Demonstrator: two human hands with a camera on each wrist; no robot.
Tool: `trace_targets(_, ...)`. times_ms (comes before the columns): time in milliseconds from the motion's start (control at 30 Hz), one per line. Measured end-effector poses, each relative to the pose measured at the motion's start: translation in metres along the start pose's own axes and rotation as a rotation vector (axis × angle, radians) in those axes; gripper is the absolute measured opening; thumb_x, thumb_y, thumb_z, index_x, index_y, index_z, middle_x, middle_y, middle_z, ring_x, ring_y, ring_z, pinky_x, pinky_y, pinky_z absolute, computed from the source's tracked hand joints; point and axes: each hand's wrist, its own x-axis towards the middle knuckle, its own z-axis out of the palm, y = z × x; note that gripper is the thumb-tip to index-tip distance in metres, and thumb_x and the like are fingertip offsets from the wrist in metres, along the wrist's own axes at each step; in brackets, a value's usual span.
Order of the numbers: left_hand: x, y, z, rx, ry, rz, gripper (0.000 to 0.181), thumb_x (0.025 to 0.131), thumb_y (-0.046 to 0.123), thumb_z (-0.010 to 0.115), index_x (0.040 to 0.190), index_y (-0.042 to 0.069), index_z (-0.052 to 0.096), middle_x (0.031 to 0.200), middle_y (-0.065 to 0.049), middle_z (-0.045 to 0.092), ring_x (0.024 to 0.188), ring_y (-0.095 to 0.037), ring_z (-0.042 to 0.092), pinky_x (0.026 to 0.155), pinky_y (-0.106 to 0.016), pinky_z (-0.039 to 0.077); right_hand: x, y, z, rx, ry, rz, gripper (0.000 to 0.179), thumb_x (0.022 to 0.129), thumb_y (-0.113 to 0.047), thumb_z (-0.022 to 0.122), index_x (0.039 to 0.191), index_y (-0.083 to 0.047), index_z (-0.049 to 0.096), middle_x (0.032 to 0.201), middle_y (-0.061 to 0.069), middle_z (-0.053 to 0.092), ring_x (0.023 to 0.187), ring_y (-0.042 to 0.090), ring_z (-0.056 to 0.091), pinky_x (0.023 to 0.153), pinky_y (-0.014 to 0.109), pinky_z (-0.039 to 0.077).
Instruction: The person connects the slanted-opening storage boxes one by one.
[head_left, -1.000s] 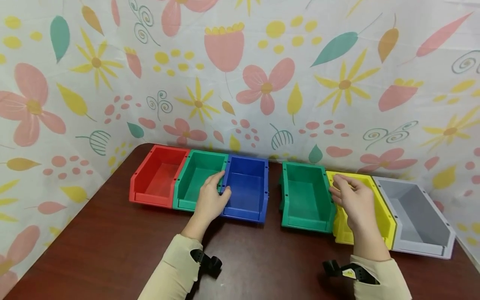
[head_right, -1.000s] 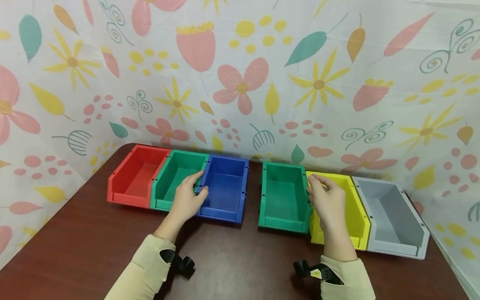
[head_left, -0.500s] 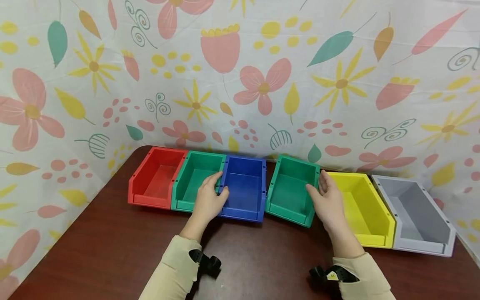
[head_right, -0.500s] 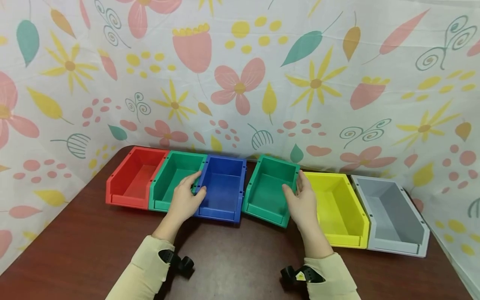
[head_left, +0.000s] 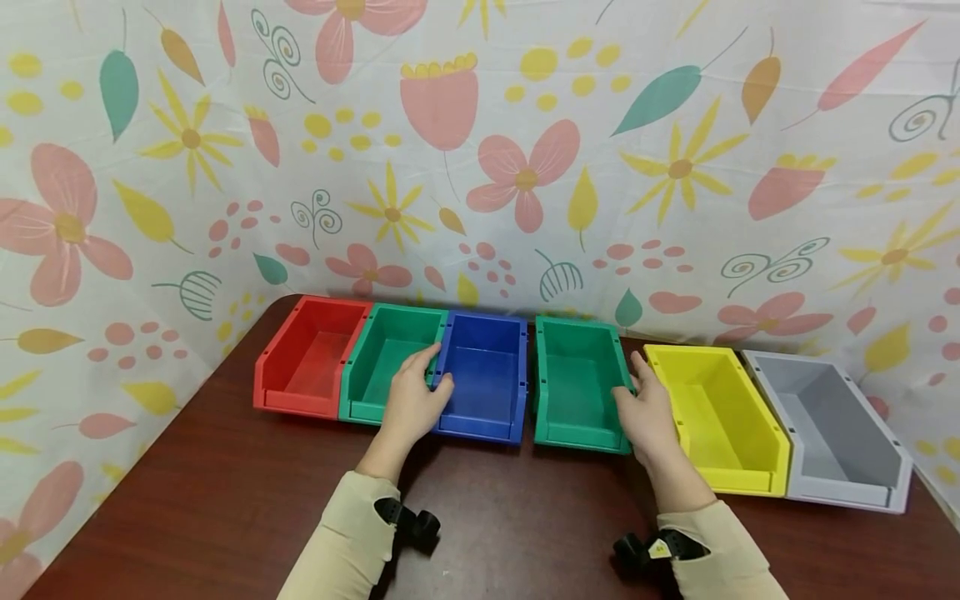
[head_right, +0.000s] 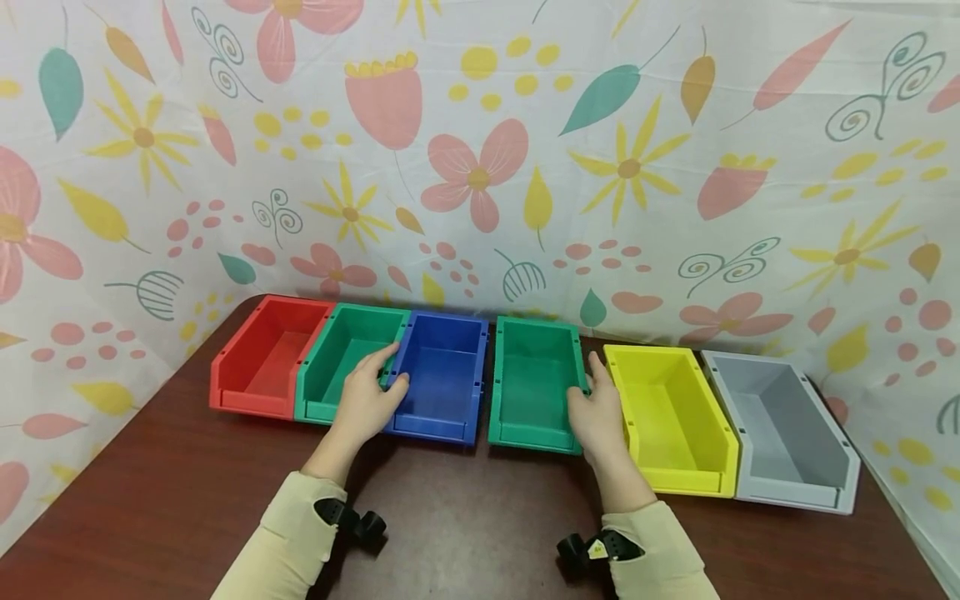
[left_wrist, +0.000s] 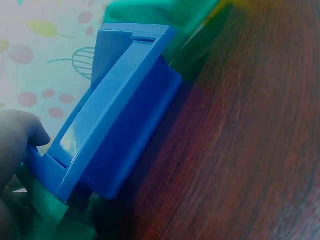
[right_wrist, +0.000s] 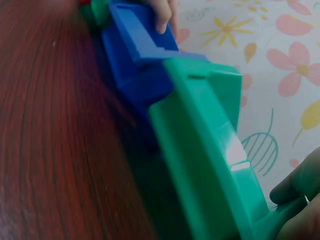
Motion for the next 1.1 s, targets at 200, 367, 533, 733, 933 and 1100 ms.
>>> trace_targets(200, 0.001, 0.0, 0.0, -0.005, -0.002, -0.002, 0.052, 0.087, 0.021, 0.06, 0.137, 0.009, 0.051, 0.137, -0.016, 0.051, 0.125, -0.032, 0.051, 0.095, -0.049, 0.047, -0.001, -0.005, -0.001, 0.075, 0.024, 0.008, 0.059, 0.1, -0.01, 0.033, 0.153, -0.009, 0.006, 0.159, 0.01, 0.01, 0.144, 0.029, 0.019, 0.112, 0.049, 0.026)
trace_targets(367, 0.001, 0.001, 0.0, -0.014, -0.003, 0.0, 0.051, 0.087, 0.019, 0.06, 0.137, 0.01, 0.051, 0.138, -0.016, 0.051, 0.124, -0.032, 0.051, 0.095, -0.049, 0.047, -0.004, -0.012, -0.004, 0.143, 0.039, 0.011, 0.059, 0.1, -0.01, 0.033, 0.153, -0.009, 0.007, 0.16, 0.005, 0.007, 0.145, 0.026, 0.015, 0.114, 0.047, 0.023)
trace_targets(533, 0.0, 0.001, 0.0, -0.014, -0.004, 0.012, 0.052, 0.087, 0.019, 0.06, 0.137, 0.009, 0.05, 0.138, -0.016, 0.051, 0.124, -0.032, 0.051, 0.095, -0.049, 0.047, -0.006, -0.016, -0.005, 0.188, 0.035, 0.021, 0.059, 0.1, -0.01, 0.034, 0.153, -0.01, 0.007, 0.16, 0.004, 0.005, 0.146, 0.025, 0.013, 0.114, 0.047, 0.023)
trace_targets(733, 0.0, 0.002, 0.001, -0.017, -0.004, 0.024, 0.051, 0.087, 0.019, 0.06, 0.136, 0.008, 0.051, 0.137, -0.016, 0.051, 0.125, -0.032, 0.05, 0.096, -0.048, 0.046, -0.008, -0.02, -0.007, 0.185, 0.036, 0.028, 0.059, 0.1, -0.011, 0.034, 0.153, -0.011, 0.007, 0.16, 0.004, 0.006, 0.146, 0.024, 0.014, 0.114, 0.046, 0.023)
trace_targets(933, 0.0, 0.003, 0.001, -0.012, -0.002, 0.032, 0.051, 0.087, 0.019, 0.06, 0.136, 0.007, 0.051, 0.137, -0.016, 0.051, 0.126, -0.033, 0.05, 0.097, -0.048, 0.046, -0.01, -0.024, -0.007, 0.138, 0.05, 0.022, 0.058, 0.101, -0.014, 0.035, 0.153, -0.014, 0.009, 0.159, 0.003, 0.009, 0.145, 0.024, 0.016, 0.113, 0.048, 0.024)
trace_targets(1100, -0.001, 0.003, 0.002, -0.015, -0.006, 0.032, 0.052, 0.087, 0.018, 0.06, 0.136, 0.007, 0.05, 0.137, -0.016, 0.051, 0.126, -0.032, 0.05, 0.098, -0.048, 0.045, -0.01, -0.025, -0.007, 0.094, 0.058, 0.005, 0.058, 0.101, -0.015, 0.035, 0.153, -0.013, 0.009, 0.159, 0.003, 0.01, 0.145, 0.025, 0.017, 0.112, 0.049, 0.025)
